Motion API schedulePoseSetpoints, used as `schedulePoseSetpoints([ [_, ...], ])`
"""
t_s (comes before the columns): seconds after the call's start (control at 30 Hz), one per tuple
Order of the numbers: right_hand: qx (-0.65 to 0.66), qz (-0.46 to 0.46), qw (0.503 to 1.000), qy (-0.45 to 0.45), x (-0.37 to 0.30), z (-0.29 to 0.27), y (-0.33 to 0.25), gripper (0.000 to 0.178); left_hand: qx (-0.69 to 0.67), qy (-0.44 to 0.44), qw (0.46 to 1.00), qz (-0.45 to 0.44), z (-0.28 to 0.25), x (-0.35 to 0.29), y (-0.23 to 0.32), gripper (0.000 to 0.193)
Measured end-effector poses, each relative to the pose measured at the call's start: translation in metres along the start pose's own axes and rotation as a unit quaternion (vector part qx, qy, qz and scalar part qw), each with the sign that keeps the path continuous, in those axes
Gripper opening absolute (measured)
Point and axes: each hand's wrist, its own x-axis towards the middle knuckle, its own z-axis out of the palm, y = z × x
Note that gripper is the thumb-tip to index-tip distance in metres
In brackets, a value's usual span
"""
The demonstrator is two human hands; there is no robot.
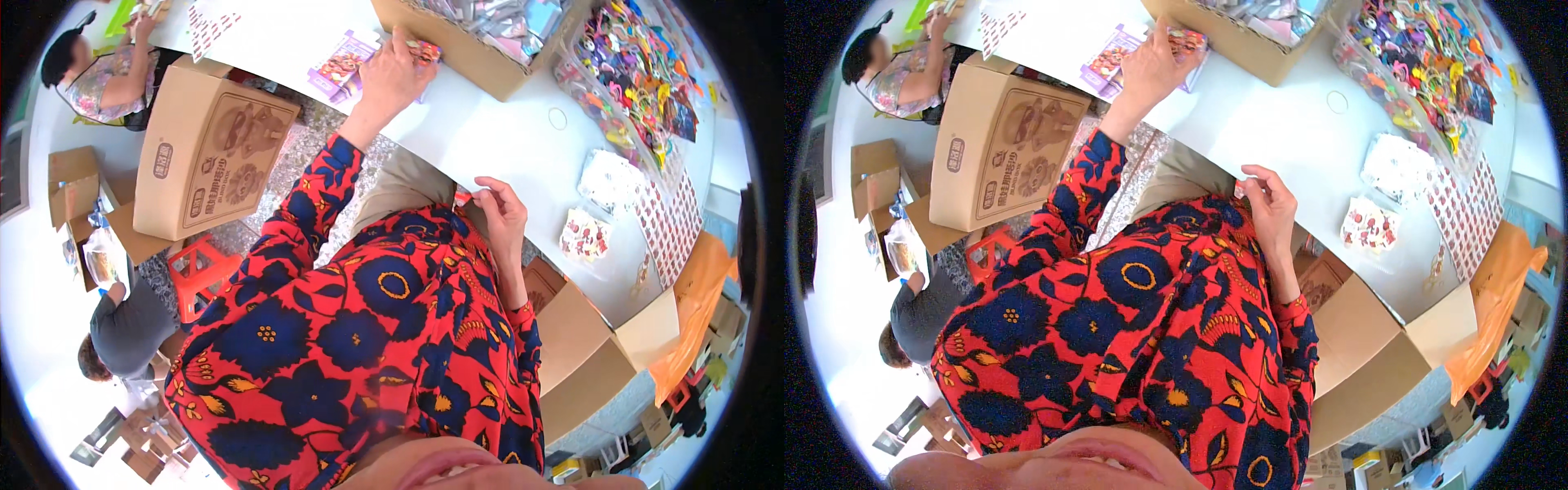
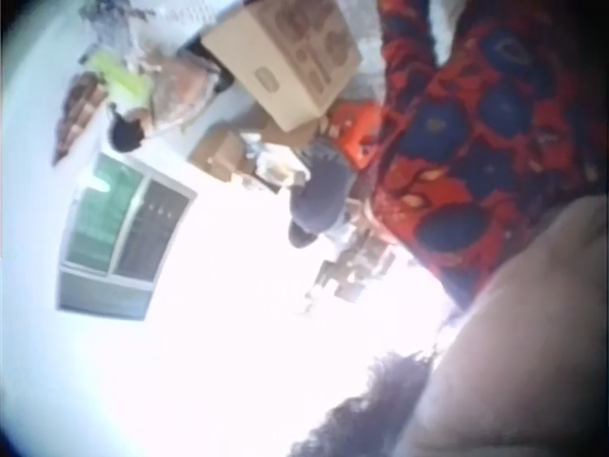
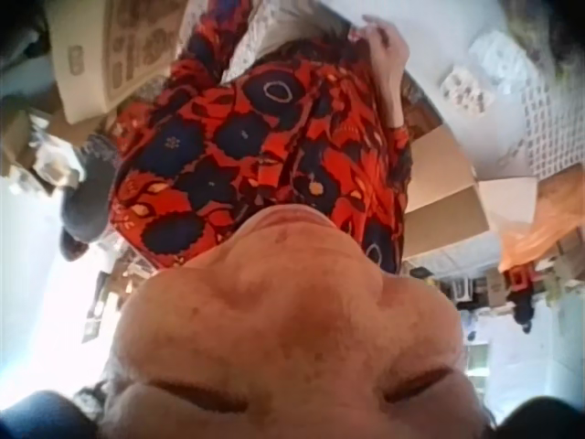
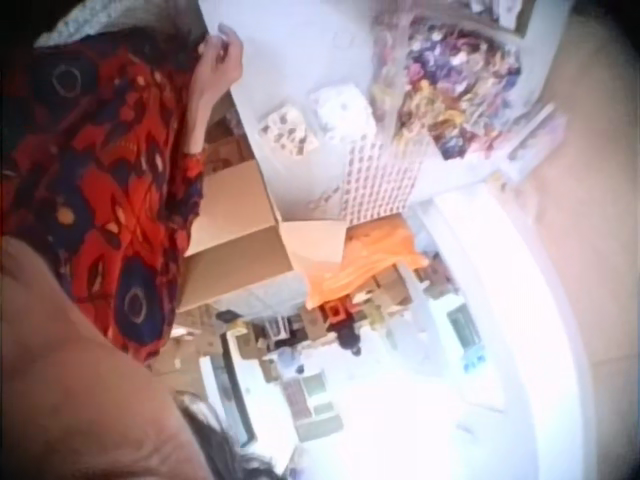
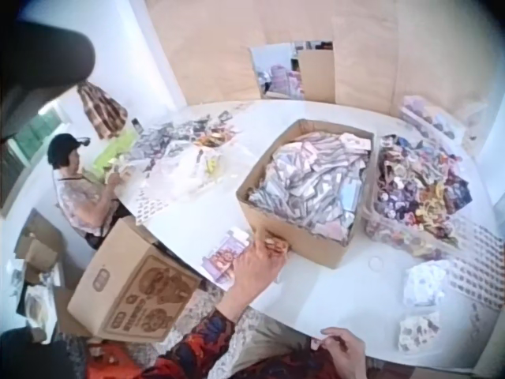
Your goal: Packing small colorful items and candy into individual boxes and sealing them.
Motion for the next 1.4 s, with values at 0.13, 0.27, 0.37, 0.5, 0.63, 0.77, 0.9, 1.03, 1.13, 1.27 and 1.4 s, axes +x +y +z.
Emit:
schedulePoseSetpoints([
  [0.13, 0.020, -0.014, 0.999, 0.021, 0.002, -0.001, -0.004, 0.018, -0.034, 0.076, 0.995, 0.049, -0.025, 0.003, -0.014, 0.077],
  [0.27, -0.002, -0.016, 1.000, 0.018, 0.004, -0.007, -0.002, 0.018, 0.034, 0.130, 0.986, 0.099, -0.024, 0.016, -0.083, 0.086],
  [0.37, 0.008, -0.011, 1.000, 0.014, 0.002, -0.005, 0.003, 0.018, 0.061, -0.008, 0.997, 0.045, -0.029, 0.024, -0.105, 0.100],
  [0.5, 0.033, 0.004, 0.999, 0.008, 0.000, -0.002, 0.006, 0.018, 0.037, -0.134, 0.990, -0.008, -0.028, 0.027, -0.105, 0.109],
  [0.63, 0.018, 0.006, 1.000, 0.008, 0.000, -0.002, 0.008, 0.018, 0.042, -0.128, 0.991, -0.023, -0.026, 0.029, -0.105, 0.109],
  [0.77, 0.029, 0.006, 1.000, 0.005, 0.002, -0.002, 0.008, 0.017, 0.042, -0.094, 0.995, -0.020, -0.032, 0.027, -0.104, 0.104],
  [0.9, 0.028, -0.001, 1.000, -0.004, 0.003, 0.000, 0.010, 0.017, 0.016, 0.019, 0.999, 0.033, -0.045, 0.019, -0.097, 0.094],
  [1.03, 0.016, -0.005, 1.000, -0.008, 0.006, -0.002, 0.005, 0.018, -0.087, 0.066, 0.993, 0.044, -0.068, 0.001, -0.065, 0.089],
  [1.13, -0.025, -0.046, 0.998, -0.016, 0.015, -0.002, -0.022, 0.019, -0.196, 0.055, 0.978, 0.042, -0.079, -0.020, -0.024, 0.084],
  [1.27, -0.003, -0.194, 0.981, 0.017, 0.033, 0.009, -0.068, 0.033, -0.262, 0.013, 0.961, 0.087, -0.063, -0.045, 0.026, 0.072],
  [1.4, -0.057, -0.301, 0.950, 0.060, 0.041, 0.012, -0.090, 0.038, -0.347, 0.060, 0.924, 0.146, -0.051, -0.058, 0.068, 0.069],
])
